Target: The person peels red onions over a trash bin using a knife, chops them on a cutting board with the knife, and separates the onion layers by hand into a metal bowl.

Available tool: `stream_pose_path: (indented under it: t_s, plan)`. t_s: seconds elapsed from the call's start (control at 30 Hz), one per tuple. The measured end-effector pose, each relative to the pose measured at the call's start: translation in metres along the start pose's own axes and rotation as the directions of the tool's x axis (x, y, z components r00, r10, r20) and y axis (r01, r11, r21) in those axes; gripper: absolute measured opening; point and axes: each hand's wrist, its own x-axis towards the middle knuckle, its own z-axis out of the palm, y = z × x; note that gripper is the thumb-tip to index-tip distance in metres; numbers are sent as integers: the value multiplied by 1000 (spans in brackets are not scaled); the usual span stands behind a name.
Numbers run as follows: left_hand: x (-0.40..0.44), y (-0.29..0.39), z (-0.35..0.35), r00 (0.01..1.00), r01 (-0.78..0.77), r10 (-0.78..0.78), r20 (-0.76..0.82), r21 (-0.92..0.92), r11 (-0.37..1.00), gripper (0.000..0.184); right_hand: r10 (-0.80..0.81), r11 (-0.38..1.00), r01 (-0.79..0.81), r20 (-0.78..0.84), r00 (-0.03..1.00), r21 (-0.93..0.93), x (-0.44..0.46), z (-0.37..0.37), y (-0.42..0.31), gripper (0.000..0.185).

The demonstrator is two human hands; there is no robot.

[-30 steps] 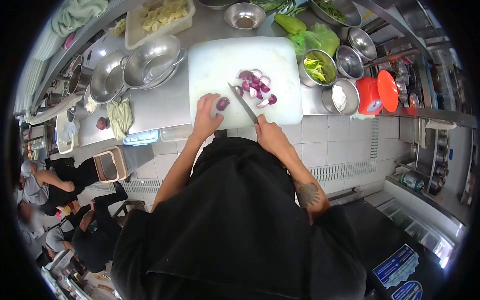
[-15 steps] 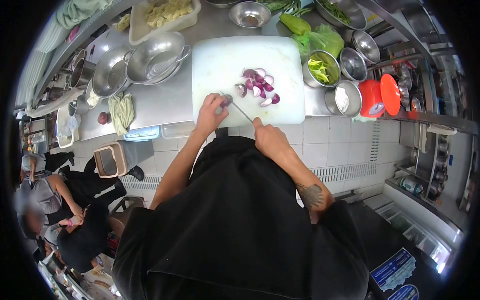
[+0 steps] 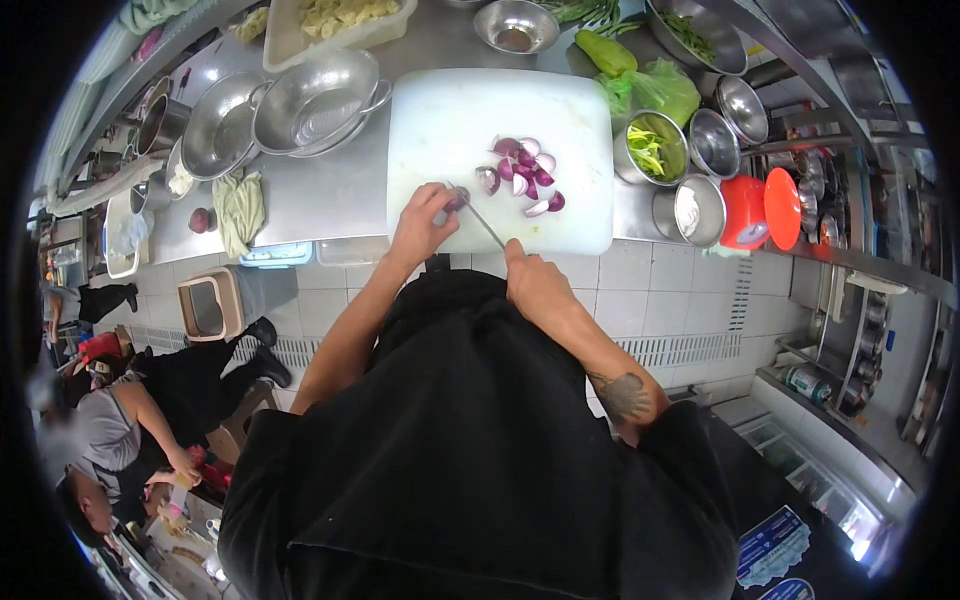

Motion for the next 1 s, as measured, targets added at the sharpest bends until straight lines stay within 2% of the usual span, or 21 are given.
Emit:
stream_pose_path:
  t_s: [0.13,0.2,0.23,0.27,0.33,0.4,0.43,0.5,0.73,0.9,1.0]
  plan:
    - [-3,-5,1,1000,-11,11,10,10,1000,32,17,1000,-17,-72,997,1,44,46,22,22]
    - [-10,-10,5,1000,-16,16,5,16,1000,32,-67,987,84,-129,989,135,49,47,28,22]
    - [-16,-10,7,997,-15,15,-77,8,1000,30,-69,987,87,-133,989,136,47,44,29,22]
    - [-19,-12,10,987,-16,15,-158,-2,1000,28,-65,989,79,-112,992,128,44,40,32,21]
    - [-20,-16,11,985,-40,40,-166,7,999,27,-61,991,71,-90,994,115,35,30,25,21]
    - [-27,-16,13,984,-47,48,-174,11,999,25,-49,997,41,-117,992,-69,16,25,13,20]
    - [-27,-15,13,983,-47,49,-179,18,999,24,-52,996,43,-113,992,-77,7,18,3,20]
    - [-24,-15,12,980,-45,49,-192,24,999,24,-51,992,46,-38,998,-119,-7,8,-13,18]
    - [-23,-11,9,972,-89,93,-215,31,996,23,-30,990,27,-22,999,-138,-7,15,-10,12]
    - [-21,-12,8,975,-90,94,-201,30,995,23,-44,998,42,-44,998,-54,-2,18,-10,13]
    - [-23,-13,11,978,-79,82,-193,27,997,22,5,998,-10,-80,997,-62,31,52,10,17]
